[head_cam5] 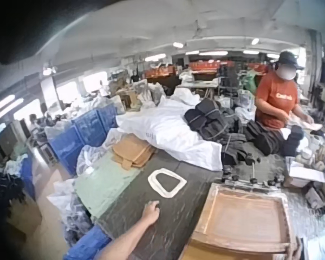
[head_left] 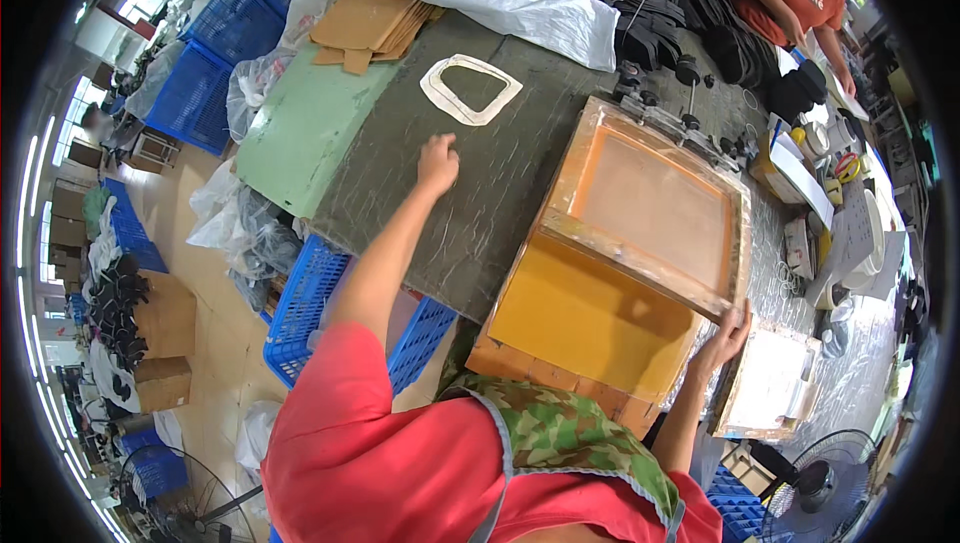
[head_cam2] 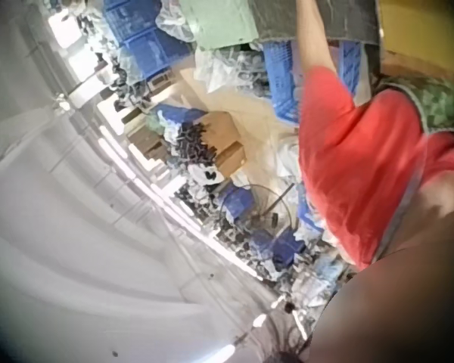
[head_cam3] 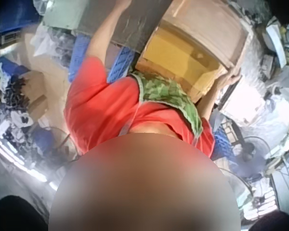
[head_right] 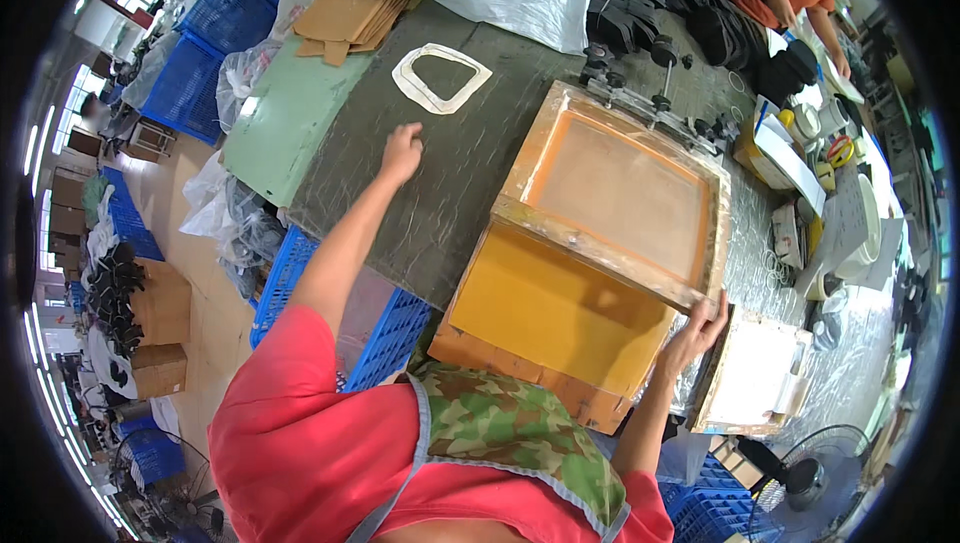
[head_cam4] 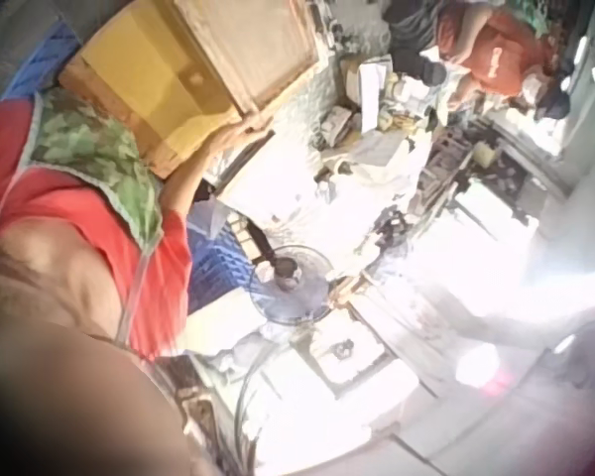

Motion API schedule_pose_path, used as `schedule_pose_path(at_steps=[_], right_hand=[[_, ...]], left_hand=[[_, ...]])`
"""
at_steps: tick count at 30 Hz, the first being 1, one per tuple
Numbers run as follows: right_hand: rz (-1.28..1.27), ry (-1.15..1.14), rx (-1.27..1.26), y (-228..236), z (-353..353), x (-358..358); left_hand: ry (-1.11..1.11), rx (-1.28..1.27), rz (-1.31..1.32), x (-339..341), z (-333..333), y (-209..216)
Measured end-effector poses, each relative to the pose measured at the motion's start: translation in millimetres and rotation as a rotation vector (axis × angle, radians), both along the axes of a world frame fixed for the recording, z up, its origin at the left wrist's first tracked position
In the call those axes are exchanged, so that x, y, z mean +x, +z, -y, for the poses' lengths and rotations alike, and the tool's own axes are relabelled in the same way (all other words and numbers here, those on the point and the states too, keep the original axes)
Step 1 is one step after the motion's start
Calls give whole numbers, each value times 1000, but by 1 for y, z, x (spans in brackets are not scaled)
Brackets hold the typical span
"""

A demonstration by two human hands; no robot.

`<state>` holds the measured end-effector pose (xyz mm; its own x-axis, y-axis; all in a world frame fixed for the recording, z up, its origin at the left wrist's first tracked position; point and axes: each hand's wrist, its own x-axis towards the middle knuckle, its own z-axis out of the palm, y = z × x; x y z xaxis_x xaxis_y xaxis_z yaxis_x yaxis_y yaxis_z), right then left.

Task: Aligning and positioning shoe components on a board for screen printing.

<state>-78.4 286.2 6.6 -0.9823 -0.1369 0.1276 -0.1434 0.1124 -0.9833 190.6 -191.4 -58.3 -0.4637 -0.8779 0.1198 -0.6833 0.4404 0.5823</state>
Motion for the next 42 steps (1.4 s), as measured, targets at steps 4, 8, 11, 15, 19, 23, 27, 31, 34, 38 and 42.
schedule_pose_path(at_steps=[4, 8, 11, 15, 19, 23, 27, 31, 34, 38, 42], right_hand=[[-129, -85, 44, 65, 21, -21], [-178, -63, 145, 119, 37, -53], [16, 7, -232, 111, 28, -59], [404, -65, -442, 66, -16, -30], [488, 57, -266, 32, -54, 13], [505, -69, -78, 22, -57, 39], [503, 79, -66, 23, -30, 47], [494, 215, -101, 25, 12, 52], [532, 293, -55, 23, 47, 63], [483, 506, 103, 29, 86, 81], [345, 651, 170, 46, 125, 108]], left_hand=[[179, -42, 133, -38, 69, 4], [287, -32, 183, -77, 111, 13], [431, -47, 287, -90, 132, 11], [452, 46, 373, -60, 156, -1], [597, 103, 172, 17, 194, -20], [551, 136, 152, 121, 227, -43], [829, 336, -737, 198, 236, -33], [779, 493, -1415, 254, 228, 22], [357, 635, -967, 269, 203, 48], [343, 74, -4, 253, 176, 87], [292, 542, -908, 210, 124, 131]])
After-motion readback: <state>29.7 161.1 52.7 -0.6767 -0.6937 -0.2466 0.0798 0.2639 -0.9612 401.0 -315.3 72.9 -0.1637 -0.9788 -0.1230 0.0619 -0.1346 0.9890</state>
